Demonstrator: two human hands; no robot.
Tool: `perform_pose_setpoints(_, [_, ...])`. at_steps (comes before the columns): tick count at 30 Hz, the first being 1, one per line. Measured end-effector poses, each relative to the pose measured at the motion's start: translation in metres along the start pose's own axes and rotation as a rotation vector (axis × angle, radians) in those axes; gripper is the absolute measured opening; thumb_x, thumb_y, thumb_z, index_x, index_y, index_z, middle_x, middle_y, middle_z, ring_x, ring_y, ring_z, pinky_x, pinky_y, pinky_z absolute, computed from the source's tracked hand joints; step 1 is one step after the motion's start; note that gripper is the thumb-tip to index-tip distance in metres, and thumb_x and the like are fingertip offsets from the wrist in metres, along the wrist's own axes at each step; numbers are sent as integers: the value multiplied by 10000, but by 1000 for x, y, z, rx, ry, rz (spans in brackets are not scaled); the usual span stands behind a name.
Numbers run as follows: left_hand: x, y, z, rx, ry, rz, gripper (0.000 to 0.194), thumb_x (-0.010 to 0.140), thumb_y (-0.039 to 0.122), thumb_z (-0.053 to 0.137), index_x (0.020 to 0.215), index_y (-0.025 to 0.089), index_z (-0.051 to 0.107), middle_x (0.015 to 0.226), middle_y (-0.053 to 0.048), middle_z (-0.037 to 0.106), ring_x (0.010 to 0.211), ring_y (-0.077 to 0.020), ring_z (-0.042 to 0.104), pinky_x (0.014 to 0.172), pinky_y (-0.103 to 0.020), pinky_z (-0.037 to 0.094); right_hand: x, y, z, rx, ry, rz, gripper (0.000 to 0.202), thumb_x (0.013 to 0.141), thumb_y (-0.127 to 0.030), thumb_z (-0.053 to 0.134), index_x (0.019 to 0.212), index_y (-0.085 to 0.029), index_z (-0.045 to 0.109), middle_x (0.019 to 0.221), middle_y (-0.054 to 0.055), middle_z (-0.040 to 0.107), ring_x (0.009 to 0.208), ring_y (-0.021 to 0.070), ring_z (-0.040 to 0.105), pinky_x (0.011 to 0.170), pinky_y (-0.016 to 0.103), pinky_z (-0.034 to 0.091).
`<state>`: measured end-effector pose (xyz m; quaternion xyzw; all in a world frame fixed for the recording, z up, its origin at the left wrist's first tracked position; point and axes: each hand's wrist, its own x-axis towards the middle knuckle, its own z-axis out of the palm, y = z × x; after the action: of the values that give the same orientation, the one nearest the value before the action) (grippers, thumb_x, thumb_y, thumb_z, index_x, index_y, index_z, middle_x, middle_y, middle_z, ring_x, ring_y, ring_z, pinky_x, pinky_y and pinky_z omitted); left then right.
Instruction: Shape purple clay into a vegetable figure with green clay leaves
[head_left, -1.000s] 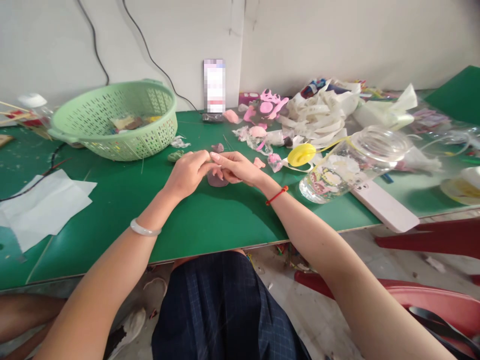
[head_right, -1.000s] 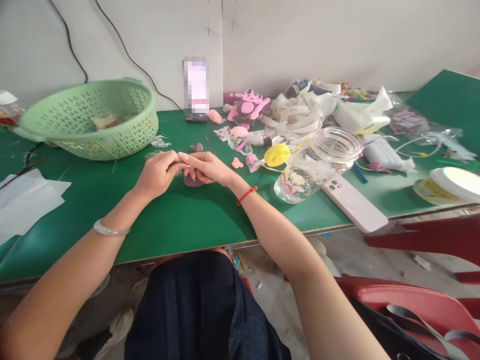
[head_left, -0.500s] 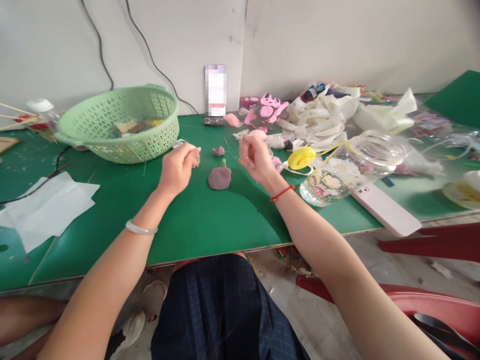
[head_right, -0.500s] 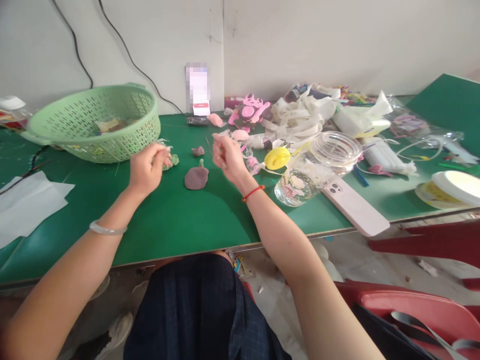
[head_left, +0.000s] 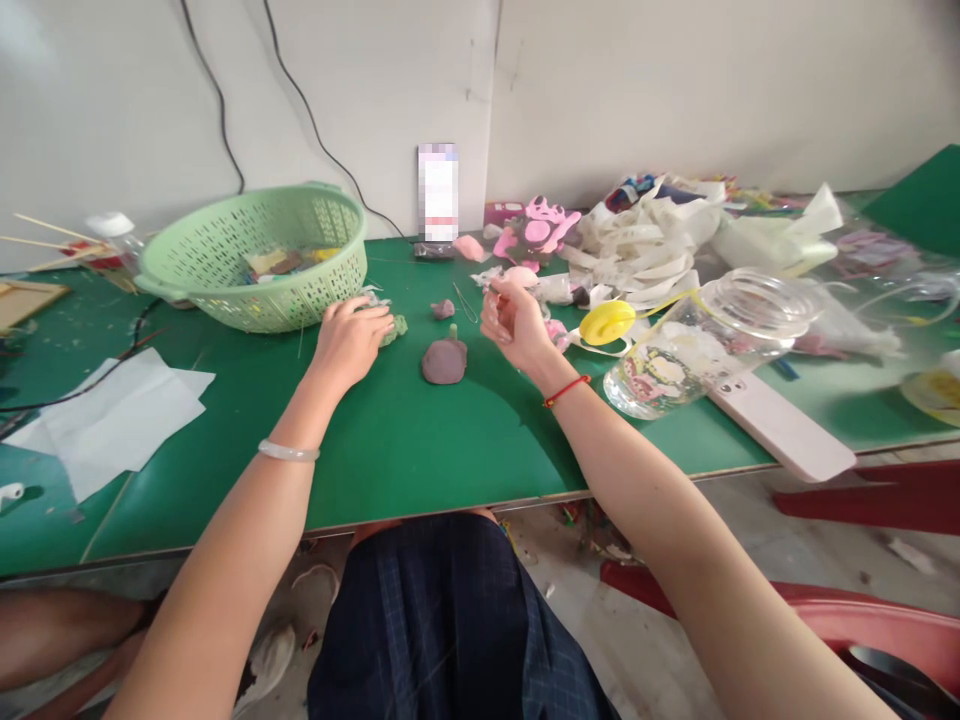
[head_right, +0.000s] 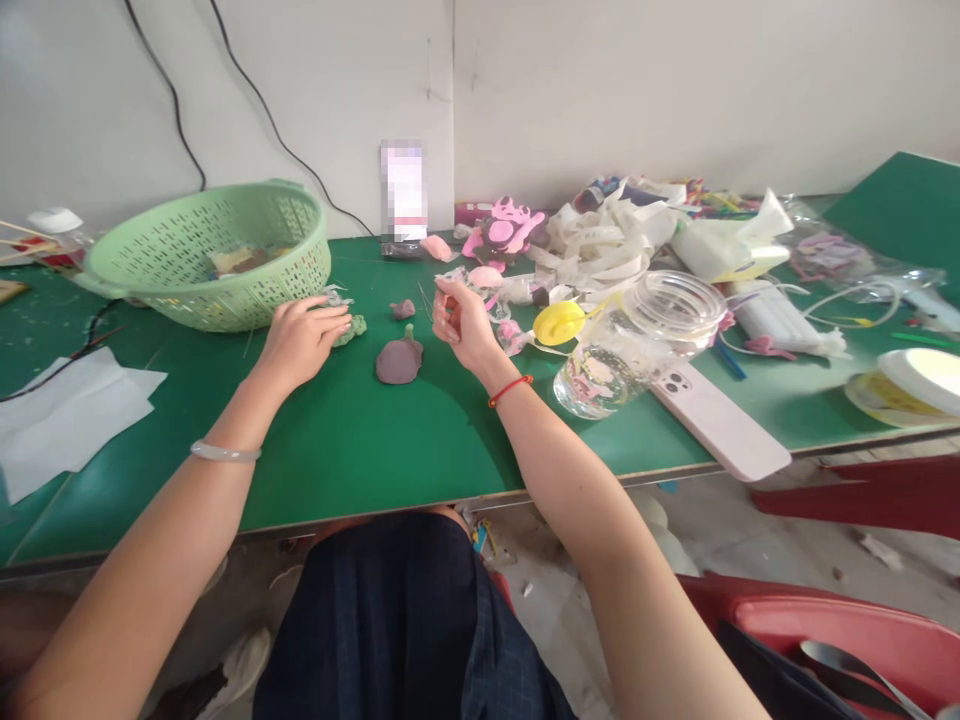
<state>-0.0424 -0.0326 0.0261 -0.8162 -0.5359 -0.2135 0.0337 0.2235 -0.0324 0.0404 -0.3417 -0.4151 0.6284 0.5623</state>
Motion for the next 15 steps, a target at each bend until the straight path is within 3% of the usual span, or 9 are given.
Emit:
perform_pose_setpoints(4, [-1,18,1,61,-115,-88,503,1089,271,358,1412,113,709,1543,-157,643,1520,-367,509,1290,-616,321,1,1,0,15,-3,-9,416,1001,-424,641,697,-237,426,546,-68,402,405,67,212,413,260,217])
perform_pose_setpoints(8, [0,32,4,108,-128,-96,555,1102,334,324,1430,53,674,1572,-203,605,1575,-388,436,1321,-611,272,1,0,1,47,5,4,370,1030,-368,585,708,-228,466,535,-64,437,404,68,216,404,248,214])
perform_pose_setpoints(15, [-2,21,22,129,-90,-19,623,1103,425,342,1498,14,594,1600,-275,549,1598,-410,397,1332,-645,226,-4,-3,5,-11,-54,29,275,975,-433,710,865,-190,647,536,-91,494,388,46,206,388,234,185])
